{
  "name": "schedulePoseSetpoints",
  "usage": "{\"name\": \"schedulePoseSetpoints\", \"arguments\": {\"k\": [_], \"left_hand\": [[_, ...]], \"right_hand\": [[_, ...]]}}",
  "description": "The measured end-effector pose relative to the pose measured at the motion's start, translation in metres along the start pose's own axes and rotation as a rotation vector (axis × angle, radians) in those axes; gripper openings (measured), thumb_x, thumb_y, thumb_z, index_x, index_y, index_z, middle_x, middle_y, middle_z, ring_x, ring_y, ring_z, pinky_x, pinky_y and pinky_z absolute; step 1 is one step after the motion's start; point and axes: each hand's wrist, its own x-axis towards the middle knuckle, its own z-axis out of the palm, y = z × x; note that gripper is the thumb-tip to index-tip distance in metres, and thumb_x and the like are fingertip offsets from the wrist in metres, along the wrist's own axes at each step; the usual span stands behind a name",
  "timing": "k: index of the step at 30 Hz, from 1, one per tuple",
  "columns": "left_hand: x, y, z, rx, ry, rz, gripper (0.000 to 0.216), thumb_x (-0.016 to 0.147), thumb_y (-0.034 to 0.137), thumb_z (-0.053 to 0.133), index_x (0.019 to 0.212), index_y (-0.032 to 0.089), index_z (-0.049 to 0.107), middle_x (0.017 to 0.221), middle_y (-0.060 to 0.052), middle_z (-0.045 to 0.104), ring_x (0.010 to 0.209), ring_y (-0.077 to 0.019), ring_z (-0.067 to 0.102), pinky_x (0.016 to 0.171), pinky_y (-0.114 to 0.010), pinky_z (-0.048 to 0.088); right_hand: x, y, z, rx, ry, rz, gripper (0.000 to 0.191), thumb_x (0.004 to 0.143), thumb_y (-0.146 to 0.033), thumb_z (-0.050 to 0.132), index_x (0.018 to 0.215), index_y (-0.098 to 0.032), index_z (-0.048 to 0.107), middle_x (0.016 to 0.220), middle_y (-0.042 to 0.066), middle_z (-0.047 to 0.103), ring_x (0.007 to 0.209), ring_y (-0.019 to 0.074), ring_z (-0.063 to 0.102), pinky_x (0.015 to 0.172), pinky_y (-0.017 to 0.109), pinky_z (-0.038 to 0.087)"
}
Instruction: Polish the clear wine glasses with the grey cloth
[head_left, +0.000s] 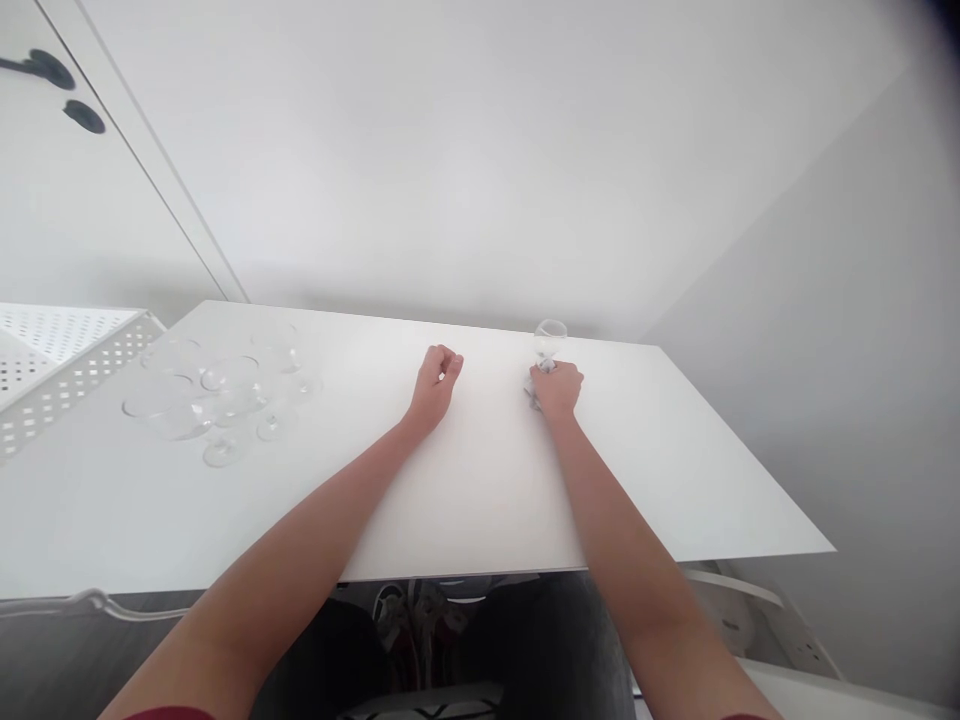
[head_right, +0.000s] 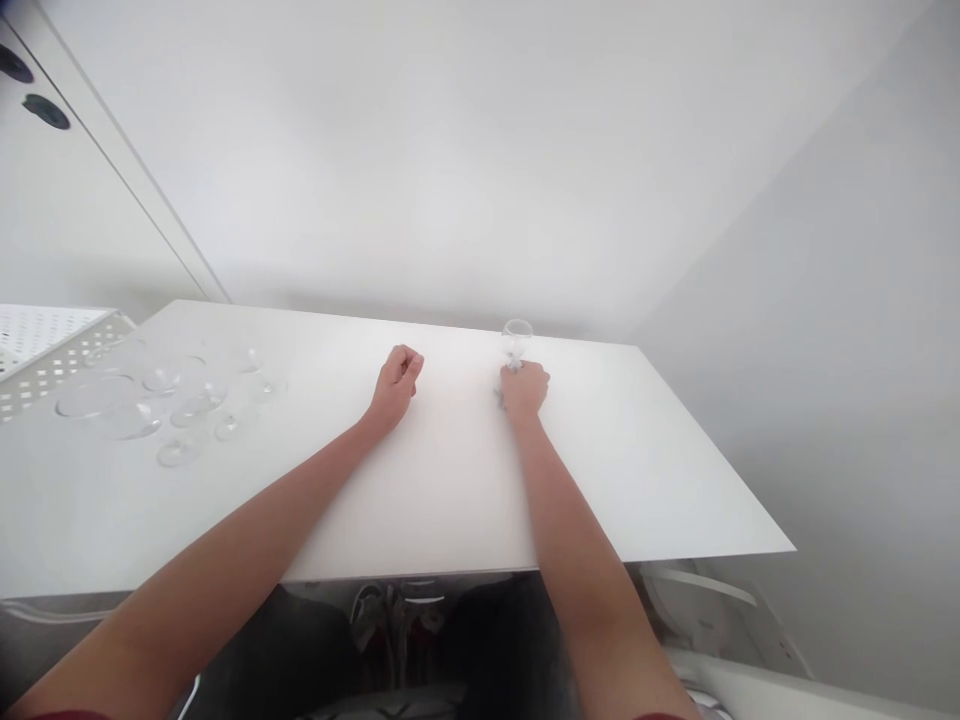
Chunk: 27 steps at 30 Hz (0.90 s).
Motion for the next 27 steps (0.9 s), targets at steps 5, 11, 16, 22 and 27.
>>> {"name": "schedulePoseSetpoints", "arguments": {"k": [5, 11, 16, 22, 27], "left_hand": [[-0.001, 0.001, -0.002, -0.160, -0.304, -0.237, 0.069, 0.092, 0.066, 0.062, 0.055, 0.020, 0.026, 0.057, 0.004, 0.020, 0.051, -0.0078, 0.018, 0.048, -0.027, 0.020], [0.005, 0.001, -0.007, -0.333, -0.204, -0.313, 0.066, 0.090, 0.064, 0.065, 0.057, 0.021, 0.028, 0.058, 0.004, 0.020, 0.050, -0.0077, 0.019, 0.047, -0.027, 0.017], [0.012, -0.006, -0.013, -0.495, -0.029, -0.391, 0.056, 0.091, 0.058, 0.067, 0.061, 0.020, 0.039, 0.062, 0.004, 0.030, 0.049, -0.0066, 0.027, 0.045, -0.025, 0.024], [0.016, -0.011, -0.020, -0.625, 0.147, -0.354, 0.063, 0.098, 0.073, 0.042, 0.064, 0.020, 0.044, 0.062, 0.003, 0.029, 0.048, -0.0079, 0.026, 0.043, -0.025, 0.024], [0.017, -0.014, -0.019, -0.602, 0.167, -0.338, 0.062, 0.097, 0.075, 0.041, 0.066, 0.021, 0.044, 0.062, 0.003, 0.030, 0.047, -0.0086, 0.027, 0.042, -0.026, 0.026]], "right_hand": [[0.003, -0.002, -0.001, -0.046, -0.024, 0.021, 0.016, 0.080, -0.034, 0.072, 0.081, -0.018, 0.073, 0.084, 0.016, 0.072, 0.083, 0.0299, 0.071, 0.077, 0.041, 0.056], [-0.002, -0.006, -0.008, -0.036, -0.026, 0.047, 0.030, 0.077, -0.042, 0.079, 0.093, -0.018, 0.069, 0.094, 0.015, 0.073, 0.089, 0.0295, 0.071, 0.079, 0.039, 0.054], [-0.026, -0.015, -0.013, -0.019, -0.068, 0.032, 0.034, 0.076, -0.050, 0.076, 0.088, -0.022, 0.064, 0.087, 0.010, 0.071, 0.077, 0.0245, 0.066, 0.068, 0.034, 0.049], [-0.059, -0.038, -0.001, -0.133, -0.259, -0.248, 0.014, 0.081, -0.036, 0.065, 0.076, -0.024, 0.059, 0.073, 0.004, 0.062, 0.066, 0.0199, 0.055, 0.061, 0.029, 0.038], [-0.085, -0.059, 0.001, 0.080, -0.282, -0.545, 0.021, 0.092, -0.044, 0.056, 0.085, -0.025, 0.059, 0.068, -0.001, 0.059, 0.063, 0.0166, 0.050, 0.063, 0.027, 0.038]]}}
